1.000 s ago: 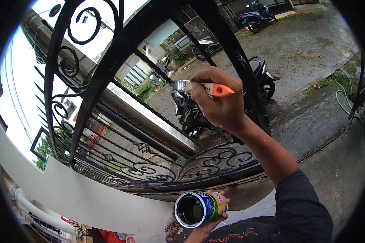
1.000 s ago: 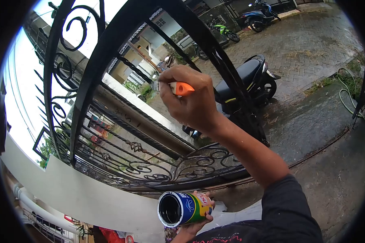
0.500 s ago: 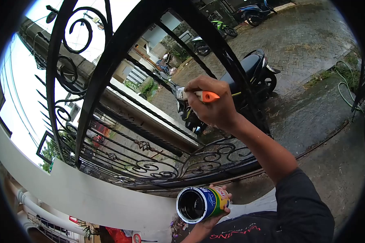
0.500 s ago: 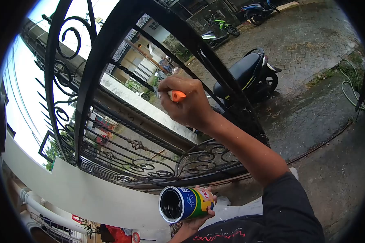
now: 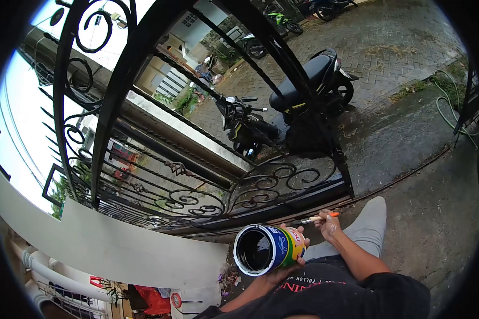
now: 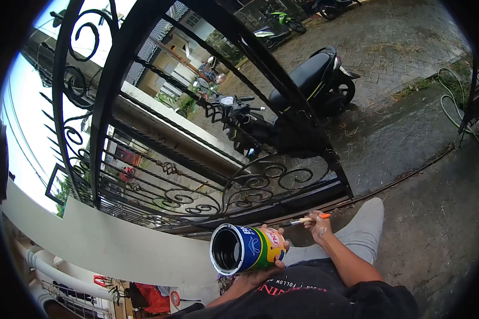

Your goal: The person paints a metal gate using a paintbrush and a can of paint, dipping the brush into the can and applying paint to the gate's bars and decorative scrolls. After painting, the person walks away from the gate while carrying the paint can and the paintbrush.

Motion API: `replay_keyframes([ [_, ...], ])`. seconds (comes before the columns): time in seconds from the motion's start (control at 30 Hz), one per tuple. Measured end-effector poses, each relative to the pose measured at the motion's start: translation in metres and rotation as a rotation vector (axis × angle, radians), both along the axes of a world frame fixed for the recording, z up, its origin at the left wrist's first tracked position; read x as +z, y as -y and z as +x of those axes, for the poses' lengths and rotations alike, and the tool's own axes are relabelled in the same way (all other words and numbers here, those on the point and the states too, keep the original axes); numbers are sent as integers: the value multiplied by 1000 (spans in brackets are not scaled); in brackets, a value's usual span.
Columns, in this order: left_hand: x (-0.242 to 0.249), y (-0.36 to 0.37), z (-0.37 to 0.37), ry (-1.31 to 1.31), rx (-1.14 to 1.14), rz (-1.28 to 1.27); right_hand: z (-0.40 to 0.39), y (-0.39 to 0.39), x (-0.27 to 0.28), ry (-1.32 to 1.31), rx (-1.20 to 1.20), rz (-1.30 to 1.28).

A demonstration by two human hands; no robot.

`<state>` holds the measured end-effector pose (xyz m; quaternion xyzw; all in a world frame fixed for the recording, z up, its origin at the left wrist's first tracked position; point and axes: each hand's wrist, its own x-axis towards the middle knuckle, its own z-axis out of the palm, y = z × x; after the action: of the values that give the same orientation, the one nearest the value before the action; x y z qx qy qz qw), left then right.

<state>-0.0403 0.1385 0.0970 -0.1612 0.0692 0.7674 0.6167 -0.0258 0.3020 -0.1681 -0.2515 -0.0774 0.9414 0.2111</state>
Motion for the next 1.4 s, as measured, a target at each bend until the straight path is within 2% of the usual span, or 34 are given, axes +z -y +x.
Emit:
replay_keyframes([
  [0.07, 4, -5, 11, -98, -3, 1, 1, -13, -49, 168, 41, -95],
  [0.1, 3, -8, 15, -132, -11, 14, -6, -20, -59, 161, -57, -73],
  [0.2, -8, -13, 17, -133, -24, 42, -12, -43, -35, 54, -91, -13],
  [0.37, -9, -24, 27, -163, -24, -50, -8, -43, -38, 69, -54, -21],
  [0.5, -17, -34, 29, -172, -59, 21, -12, -49, -19, 10, -23, -38],
  [0.57, -19, -41, 31, -162, -61, -27, -11, -51, -14, 7, -26, -48],
  [0.77, -18, -64, 34, -109, -66, -48, -11, -58, -20, -18, -50, -90],
  [0.9, -9, -76, 38, -159, -52, -203, -6, -57, -24, 7, -79, -118],
  [1.13, -23, -78, 23, -127, -78, -167, -10, -53, -45, 44, -113, -122],
  [1.3, -30, -83, 3, -131, -60, -17, -13, -54, -46, 103, -127, -105],
  [1.4, -34, -84, -19, -131, -57, -18, -13, -52, -55, 152, -65, -92],
])
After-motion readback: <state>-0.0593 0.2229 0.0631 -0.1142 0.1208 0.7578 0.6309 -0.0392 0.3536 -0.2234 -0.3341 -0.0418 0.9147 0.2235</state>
